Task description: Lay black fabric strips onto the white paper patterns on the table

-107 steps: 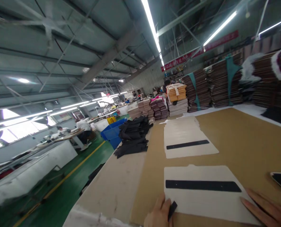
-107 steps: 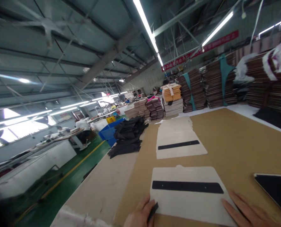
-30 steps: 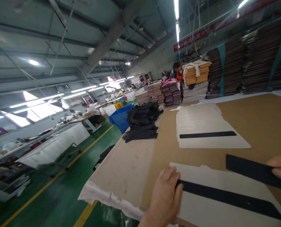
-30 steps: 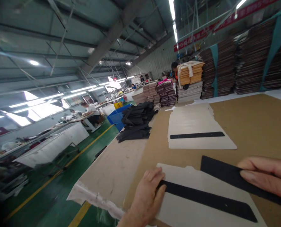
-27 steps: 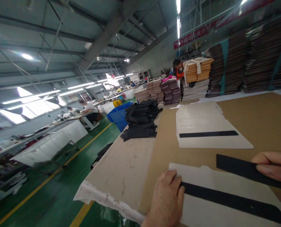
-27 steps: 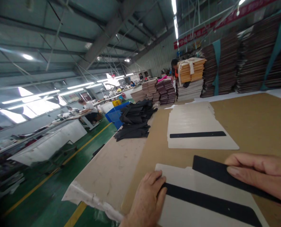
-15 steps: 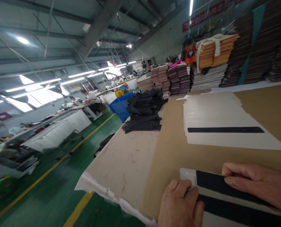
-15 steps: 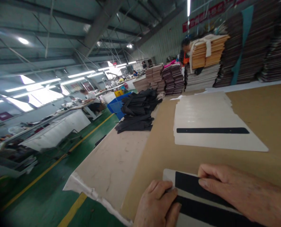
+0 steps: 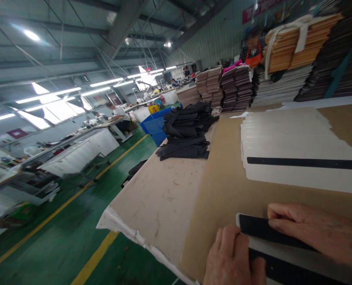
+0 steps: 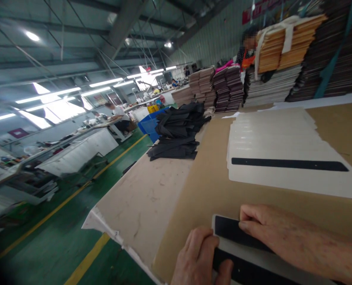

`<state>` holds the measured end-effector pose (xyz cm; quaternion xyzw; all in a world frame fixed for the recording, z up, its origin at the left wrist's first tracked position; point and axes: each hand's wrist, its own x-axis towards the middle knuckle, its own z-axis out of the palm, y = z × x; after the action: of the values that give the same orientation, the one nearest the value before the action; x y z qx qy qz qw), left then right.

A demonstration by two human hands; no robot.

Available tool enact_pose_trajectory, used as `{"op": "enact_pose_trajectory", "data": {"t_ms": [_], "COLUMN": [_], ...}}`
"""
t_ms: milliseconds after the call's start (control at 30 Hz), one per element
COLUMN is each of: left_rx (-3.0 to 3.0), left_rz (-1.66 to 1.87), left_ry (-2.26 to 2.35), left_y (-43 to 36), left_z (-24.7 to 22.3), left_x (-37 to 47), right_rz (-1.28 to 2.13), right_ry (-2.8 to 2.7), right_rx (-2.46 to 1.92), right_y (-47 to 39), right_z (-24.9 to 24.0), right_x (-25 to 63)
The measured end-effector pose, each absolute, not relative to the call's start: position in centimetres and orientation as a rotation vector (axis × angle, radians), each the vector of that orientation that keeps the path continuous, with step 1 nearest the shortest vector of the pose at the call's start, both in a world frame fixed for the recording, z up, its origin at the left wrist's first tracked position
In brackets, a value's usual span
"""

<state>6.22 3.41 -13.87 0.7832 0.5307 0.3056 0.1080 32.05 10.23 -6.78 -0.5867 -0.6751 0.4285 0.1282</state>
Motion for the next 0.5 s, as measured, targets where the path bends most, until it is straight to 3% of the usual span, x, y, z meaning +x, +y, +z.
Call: {"op": "enact_pose_trajectory", "data": {"t_ms": [300, 500], "left_rx": [2.261, 2.179], "left_rz": [0.655, 0.720], "left_ry": [1.445, 1.437], "left_y": [3.9, 3.3], "left_z": [-13.7, -15.3], "left_x": [6.0, 6.1], "right_rz": [1.316, 1.205], "right_ry": [-1.938, -1.934], "right_rx": [-1.701, -1.743], "right_y": [10.5, 10.2], "right_z": [-9.0, -9.6], "right_x": [32.4, 32.3]}}
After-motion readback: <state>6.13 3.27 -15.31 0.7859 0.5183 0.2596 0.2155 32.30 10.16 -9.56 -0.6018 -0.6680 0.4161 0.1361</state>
